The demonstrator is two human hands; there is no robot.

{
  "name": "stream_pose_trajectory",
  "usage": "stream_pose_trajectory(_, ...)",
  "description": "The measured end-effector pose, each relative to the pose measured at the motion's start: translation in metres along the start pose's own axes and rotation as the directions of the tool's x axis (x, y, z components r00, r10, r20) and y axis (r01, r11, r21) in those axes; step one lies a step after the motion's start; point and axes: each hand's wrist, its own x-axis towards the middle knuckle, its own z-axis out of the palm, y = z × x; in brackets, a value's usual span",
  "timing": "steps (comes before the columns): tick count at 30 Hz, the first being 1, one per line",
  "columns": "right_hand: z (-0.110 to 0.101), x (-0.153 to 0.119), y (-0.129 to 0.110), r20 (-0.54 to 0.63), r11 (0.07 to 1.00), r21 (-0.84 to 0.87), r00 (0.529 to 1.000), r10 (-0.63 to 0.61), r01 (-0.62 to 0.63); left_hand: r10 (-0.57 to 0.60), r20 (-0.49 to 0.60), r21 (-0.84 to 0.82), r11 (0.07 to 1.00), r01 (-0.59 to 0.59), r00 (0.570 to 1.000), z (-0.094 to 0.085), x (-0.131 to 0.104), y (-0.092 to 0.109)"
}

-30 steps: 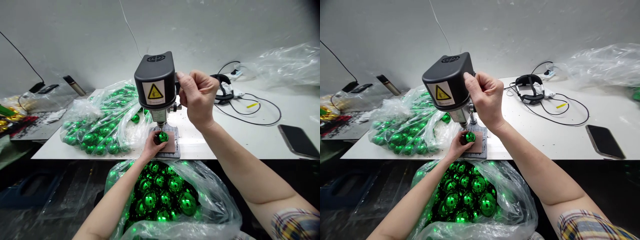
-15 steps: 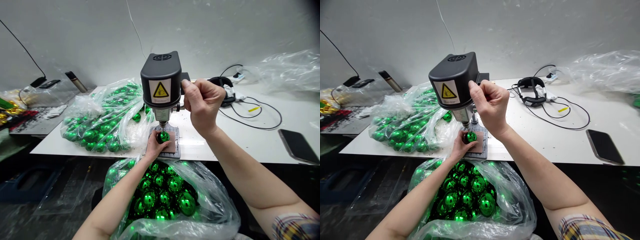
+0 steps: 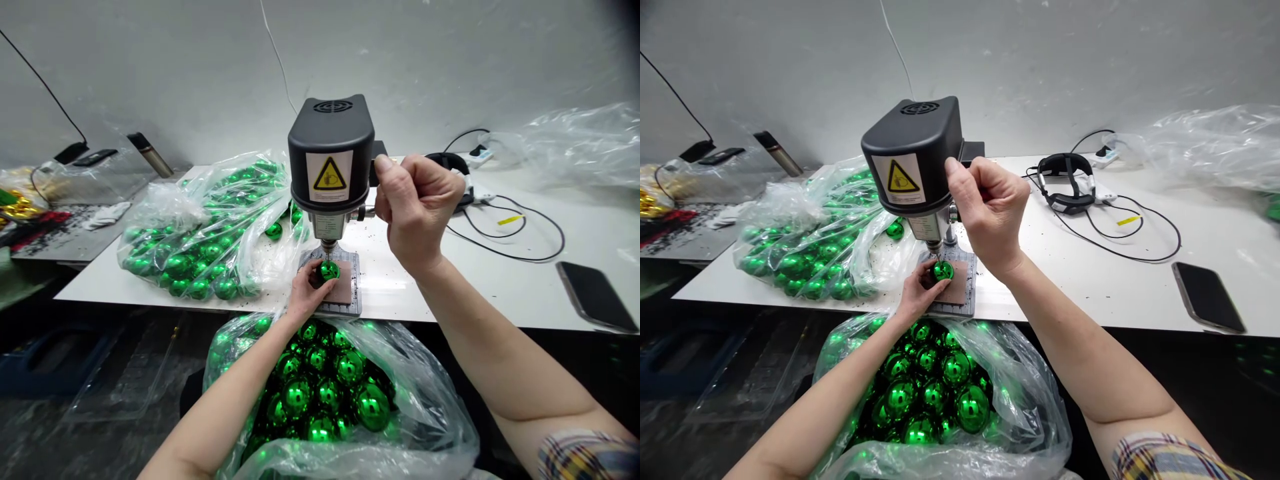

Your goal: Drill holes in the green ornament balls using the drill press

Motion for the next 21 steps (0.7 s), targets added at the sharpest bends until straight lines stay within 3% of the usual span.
stream_pose_trajectory(5,-0.001,-0.014,-0.006,-0.019,0.999,0.008,0.999,-0.045,0.045,-0.011,0.007,-0.048,0.999,0.011,1.0,0.002,0.002,-0.001)
stream_pose_trajectory(11,-0.007,-0.033,-0.008,0.071,0.989,0.048,0.987,-0.146,0.143,-0.024,0.012,-0.088,0.996,0.025,1.0,0.002,0.001,0.002)
stream_pose_trajectory(17,-0.011,-0.044,0.006,0.123,0.926,0.059,0.918,-0.376,0.372,0.0,0.009,-0.143,0.99,0.002,1.0,0.004,0.002,0.001)
stream_pose_trajectory(21,-0.014,-0.05,0.015,0.135,0.891,0.082,0.881,-0.453,0.446,-0.007,0.012,-0.148,0.989,0.008,1.0,0.003,0.003,0.001)
